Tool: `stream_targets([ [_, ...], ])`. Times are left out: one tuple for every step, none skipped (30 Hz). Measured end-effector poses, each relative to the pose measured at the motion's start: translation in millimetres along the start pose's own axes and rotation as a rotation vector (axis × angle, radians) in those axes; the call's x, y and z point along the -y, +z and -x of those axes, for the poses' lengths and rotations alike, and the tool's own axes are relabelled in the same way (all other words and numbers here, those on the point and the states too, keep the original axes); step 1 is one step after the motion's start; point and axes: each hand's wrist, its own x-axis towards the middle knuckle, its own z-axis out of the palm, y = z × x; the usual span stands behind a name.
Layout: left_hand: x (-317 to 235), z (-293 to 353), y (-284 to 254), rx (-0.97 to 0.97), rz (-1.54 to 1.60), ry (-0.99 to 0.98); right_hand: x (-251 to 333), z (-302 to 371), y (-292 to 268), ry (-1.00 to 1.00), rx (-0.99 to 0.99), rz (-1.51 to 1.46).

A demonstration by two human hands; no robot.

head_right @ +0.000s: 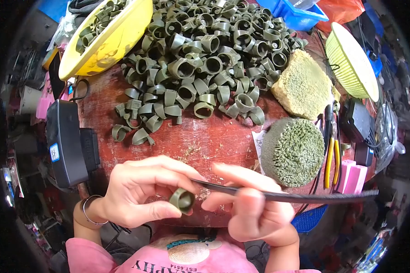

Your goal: Cleaning and detailing small green plastic or resin jewelry components using a brush and a soldering iron-like tool.

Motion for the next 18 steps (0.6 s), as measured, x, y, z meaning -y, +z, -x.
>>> stream_targets([
  [1.5, -2.9, -2.0, 0.009, -0.035, 0.058, 2.5, 1.3, -1.5, -0.017, -0.086, -0.050],
  [1.9, -2.5, 0.2, 0.004, -0.038, 0.061, -11.4, 9.1, -4.4, -0.183, -0.176, 0.297],
  [2.3, -1.7, 4.1, -0.062, 0.060, 0.043, -11.5, 6.1, -3.0, -0.206, -0.130, 0.070],
  [3.1, -0.6, 5.0, -0.126, 0.158, 0.026, -12.2, 2.5, 0.5, -0.227, -0.084, -0.156],
  [3.6, 0.2, 4.2, -0.121, 0.129, 0.045, -10.6, 0.9, -6.0, -0.182, 0.088, -0.115],
  [2.0, 1.1, 2.9, -0.125, 0.124, 0.048, -9.2, -3.2, -0.4, -0.210, 0.122, -0.192],
  [0.1, 0.9, 1.1, -0.106, 0.093, 0.037, -9.8, -4.8, -2.2, -0.239, 0.175, -0.137],
  [-0.7, 0.8, -0.2, -0.086, 0.062, 0.025, -11.0, -5.4, -4.1, -0.267, 0.228, -0.082],
  [0.0, 0.5, -0.8, -0.082, 0.062, 0.027, -13.1, -4.5, -1.2, -0.268, 0.225, -0.079],
  [-0.5, 0.5, 0.5, -0.071, 0.074, 0.015, -14.8, -3.1, 2.6, -0.286, 0.174, -0.039],
  [-0.7, 0.6, 1.4, -0.060, 0.086, 0.004, -15.6, -2.4, 4.5, -0.304, 0.122, 0.002],
  [-0.9, 0.4, 1.4, -0.062, 0.085, 0.003, -14.4, -2.9, 2.9, -0.303, 0.123, -0.001],
  [-1.2, 0.0, 0.6, -0.058, 0.075, -0.007, -12.5, -4.4, 0.4, -0.362, 0.161, 0.098],
  [-1.3, -0.3, 0.1, -0.054, 0.065, -0.017, -11.8, -6.1, -0.9, -0.420, 0.198, 0.196],
  [-0.5, -0.2, 0.4, -0.055, 0.063, -0.021, -14.3, -8.6, 3.0, -0.528, 0.170, 0.168],
  [0.3, -0.3, 0.8, -0.054, 0.048, -0.007, -15.4, -9.2, 3.4, -0.528, 0.166, 0.167],
  [0.3, -0.4, 0.9, -0.053, 0.033, 0.006, -16.0, -9.6, 3.6, -0.588, 0.187, 0.179],
  [-0.8, -0.4, 0.4, -0.051, 0.031, 0.005, -16.9, -10.2, 3.7, -0.647, 0.209, 0.190],
])
